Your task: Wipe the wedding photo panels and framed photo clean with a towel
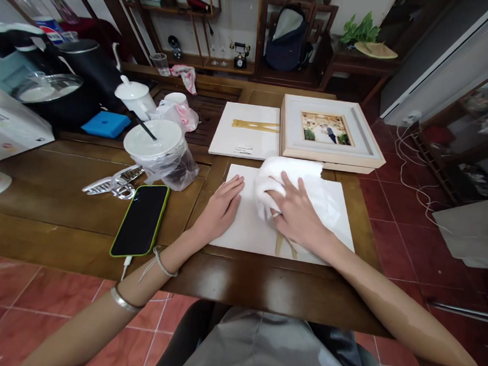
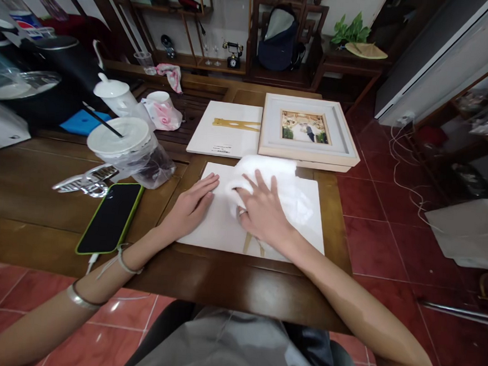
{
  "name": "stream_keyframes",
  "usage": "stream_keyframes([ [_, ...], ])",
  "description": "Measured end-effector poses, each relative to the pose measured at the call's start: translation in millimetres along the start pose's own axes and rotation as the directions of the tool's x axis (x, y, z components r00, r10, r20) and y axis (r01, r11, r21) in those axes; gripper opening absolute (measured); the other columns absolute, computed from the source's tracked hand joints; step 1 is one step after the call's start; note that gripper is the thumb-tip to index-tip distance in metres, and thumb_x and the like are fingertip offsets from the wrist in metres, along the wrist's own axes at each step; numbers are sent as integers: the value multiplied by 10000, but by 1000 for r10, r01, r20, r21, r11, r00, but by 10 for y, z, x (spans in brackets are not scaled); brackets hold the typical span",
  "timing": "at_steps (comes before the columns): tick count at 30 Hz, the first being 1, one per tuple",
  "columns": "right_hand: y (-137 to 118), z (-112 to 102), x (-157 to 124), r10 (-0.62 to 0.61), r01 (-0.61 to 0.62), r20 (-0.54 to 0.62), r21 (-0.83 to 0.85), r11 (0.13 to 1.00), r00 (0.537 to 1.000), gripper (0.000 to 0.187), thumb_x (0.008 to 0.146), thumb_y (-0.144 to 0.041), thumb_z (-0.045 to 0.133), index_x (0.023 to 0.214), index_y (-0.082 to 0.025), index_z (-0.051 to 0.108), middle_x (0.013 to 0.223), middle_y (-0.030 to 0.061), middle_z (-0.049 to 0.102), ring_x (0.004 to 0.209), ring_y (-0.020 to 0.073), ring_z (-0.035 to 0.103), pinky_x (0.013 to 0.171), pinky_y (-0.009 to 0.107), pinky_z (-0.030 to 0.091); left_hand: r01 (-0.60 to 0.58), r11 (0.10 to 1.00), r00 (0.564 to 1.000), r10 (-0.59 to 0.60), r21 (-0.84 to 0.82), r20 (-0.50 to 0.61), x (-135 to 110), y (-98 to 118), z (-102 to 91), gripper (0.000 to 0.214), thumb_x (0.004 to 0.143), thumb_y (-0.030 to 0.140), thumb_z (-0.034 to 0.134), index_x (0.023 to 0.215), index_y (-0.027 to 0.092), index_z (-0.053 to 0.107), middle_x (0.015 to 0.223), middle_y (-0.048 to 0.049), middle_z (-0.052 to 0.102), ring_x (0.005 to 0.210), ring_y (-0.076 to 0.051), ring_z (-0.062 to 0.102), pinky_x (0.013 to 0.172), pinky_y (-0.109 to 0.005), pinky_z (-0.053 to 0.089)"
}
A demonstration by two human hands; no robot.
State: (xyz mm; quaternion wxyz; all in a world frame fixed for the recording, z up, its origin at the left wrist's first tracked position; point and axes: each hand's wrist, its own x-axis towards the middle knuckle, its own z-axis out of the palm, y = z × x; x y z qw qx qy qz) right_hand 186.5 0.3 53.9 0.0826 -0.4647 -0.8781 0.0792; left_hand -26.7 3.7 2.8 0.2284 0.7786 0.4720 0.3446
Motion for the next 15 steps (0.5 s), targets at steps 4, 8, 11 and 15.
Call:
stream_keyframes([
  [4, -184, -4, -176, -152, 157, 99, -44, 987, 983, 434, 742, -153, 563, 1168, -158, 647, 1483, 197, 373, 1396, 465, 181, 1060, 735, 123, 10, 1000, 1000, -10, -7, 8, 1, 5, -4, 404, 973, 288, 358, 1298, 136, 544, 1401, -151, 514, 1372, -253, 392, 1145, -505, 299],
  [8, -342, -64, -534, -365, 361, 116, 52, 931, 924, 319, 737, -154, 590, 1034, -165, 704, 1495, 197, 350, 1406, 450, 149, 1085, 716, 88, 6, 1000, 1000, -6, -6, 18, -1, 11, -6, 415, 976, 282, 348, 1299, 106, 540, 1406, -163, 506, 1376, -246, 386, 1154, -491, 287],
  [11, -353, -154, -759, -512, 487, 178, 170, 857, 840, 231, 702, -185, 629, 915, -190, 717, 1510, 131, 353, 1424, 402, 138, 1127, 666, 66, 3, 1000, 1000, -3, -12, 25, -3, 12, -8, 408, 975, 280, 355, 1302, 119, 539, 1415, -154, 499, 1380, -244, 380, 1152, -498, 290],
  [15, -160, -280, -868, -525, 460, 174, 308, 833, 833, 256, 654, -126, 565, 851, -225, 695, 1476, 39, 426, 1431, 282, 212, 1181, 557, 69, 8, 1000, 1000, -8, -2, 19, -3, 14, -6, 398, 973, 283, 364, 1299, 143, 545, 1413, -143, 504, 1377, -247, 385, 1146, -508, 296],
])
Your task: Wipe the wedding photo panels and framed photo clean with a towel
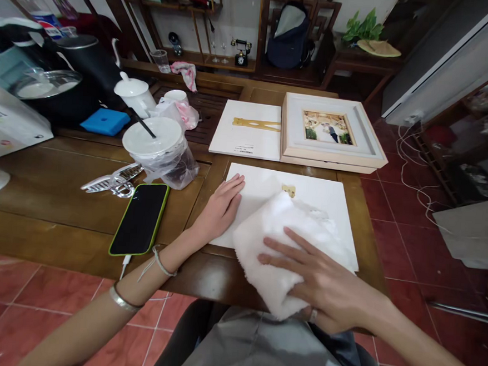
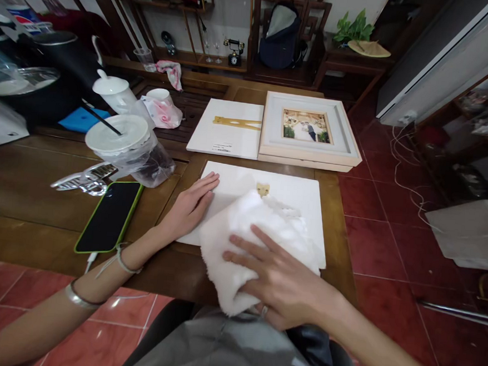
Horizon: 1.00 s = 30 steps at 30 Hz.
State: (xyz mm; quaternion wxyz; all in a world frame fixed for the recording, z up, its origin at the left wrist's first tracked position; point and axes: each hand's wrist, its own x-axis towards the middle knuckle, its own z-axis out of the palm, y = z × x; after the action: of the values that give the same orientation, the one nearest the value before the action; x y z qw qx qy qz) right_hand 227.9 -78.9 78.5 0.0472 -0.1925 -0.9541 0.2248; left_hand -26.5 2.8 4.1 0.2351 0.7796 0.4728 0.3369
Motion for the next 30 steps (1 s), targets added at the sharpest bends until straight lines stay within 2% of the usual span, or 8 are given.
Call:
stream_keyframes([
  [4, 237, -119, -61, 128, -127, -79, 8, 992, 989, 303, 661, -61, 481, 870, -194, 655, 1480, 71, 416, 1422, 259, 249, 1171, 548, 174, 5, 1000, 1000, -5, -10, -18, 2, 1, 7, 395, 970, 293, 375, 1288, 144, 556, 1400, -147, 517, 1366, -253, 401, 1143, -506, 302],
  [8, 407, -133, 138, 326, -351, -223, -81, 933, 919, 345, 740, -57, 451, 1027, -145, 621, 1480, 176, 386, 1431, 303, 200, 1114, 607, 259, 6, 1000, 1000, -7, -31, -28, 9, -2, 6, 384, 972, 303, 376, 1281, 172, 562, 1392, -127, 530, 1358, -253, 414, 1140, -517, 303],
  [13, 435, -29, 577, 452, -497, -228, -211, 842, 862, 403, 756, -127, 519, 1143, -102, 630, 1489, 242, 333, 1411, 440, 143, 1056, 727, 168, 12, 1000, 999, -13, -22, -32, 17, 11, -8, 429, 986, 324, 333, 1277, 102, 557, 1382, -166, 531, 1354, -240, 420, 1147, -472, 306],
  [15, 408, 20, 696, 415, -456, -200, -251, 854, 887, 417, 744, -165, 565, 1152, -133, 643, 1497, 228, 327, 1405, 465, 134, 1044, 754, 93, 4, 1000, 999, -5, -31, -39, 13, 19, -17, 443, 994, 326, 308, 1291, 94, 541, 1390, -166, 522, 1362, -225, 410, 1151, -456, 301],
  [19, 299, 81, 765, 188, -201, -77, -229, 952, 979, 406, 728, -215, 607, 1131, -208, 651, 1536, 146, 291, 1435, 393, 82, 1093, 687, 25, -13, 998, 999, 10, -53, -52, -4, 28, -40, 458, 1000, 344, 292, 1368, 129, 458, 1473, -139, 428, 1408, -199, 328, 1168, -438, 263],
  [23, 209, 61, 671, -1, 2, 6, -108, 994, 1000, 326, 719, -172, 583, 1028, -192, 683, 1519, 114, 343, 1447, 323, 107, 1137, 616, 21, -4, 998, 997, -1, -68, -82, -12, 50, -67, 460, 1002, 363, 284, 1370, 150, 460, 1463, -122, 447, 1391, -203, 361, 1161, -426, 281],
  [27, 189, -45, 475, -84, 86, -35, 54, 995, 996, 292, 733, -164, 525, 989, -196, 662, 1374, 84, 543, 1416, 236, 269, 1176, 524, 22, 32, 997, 995, -39, -68, -95, -9, 88, -81, 433, 1001, 358, 285, 1244, 160, 583, 1287, -109, 617, 1219, -215, 557, 1071, -407, 414],
  [30, 188, -151, 268, -37, 59, -141, 156, 986, 989, 263, 826, -206, 452, 1021, -196, 629, 1212, 96, 648, 1267, 232, 497, 1157, 485, 226, 31, 998, 997, -35, -57, -69, -2, 98, -70, 405, 991, 334, 325, 1207, 143, 610, 1275, -115, 629, 1232, -222, 553, 1091, -412, 392],
])
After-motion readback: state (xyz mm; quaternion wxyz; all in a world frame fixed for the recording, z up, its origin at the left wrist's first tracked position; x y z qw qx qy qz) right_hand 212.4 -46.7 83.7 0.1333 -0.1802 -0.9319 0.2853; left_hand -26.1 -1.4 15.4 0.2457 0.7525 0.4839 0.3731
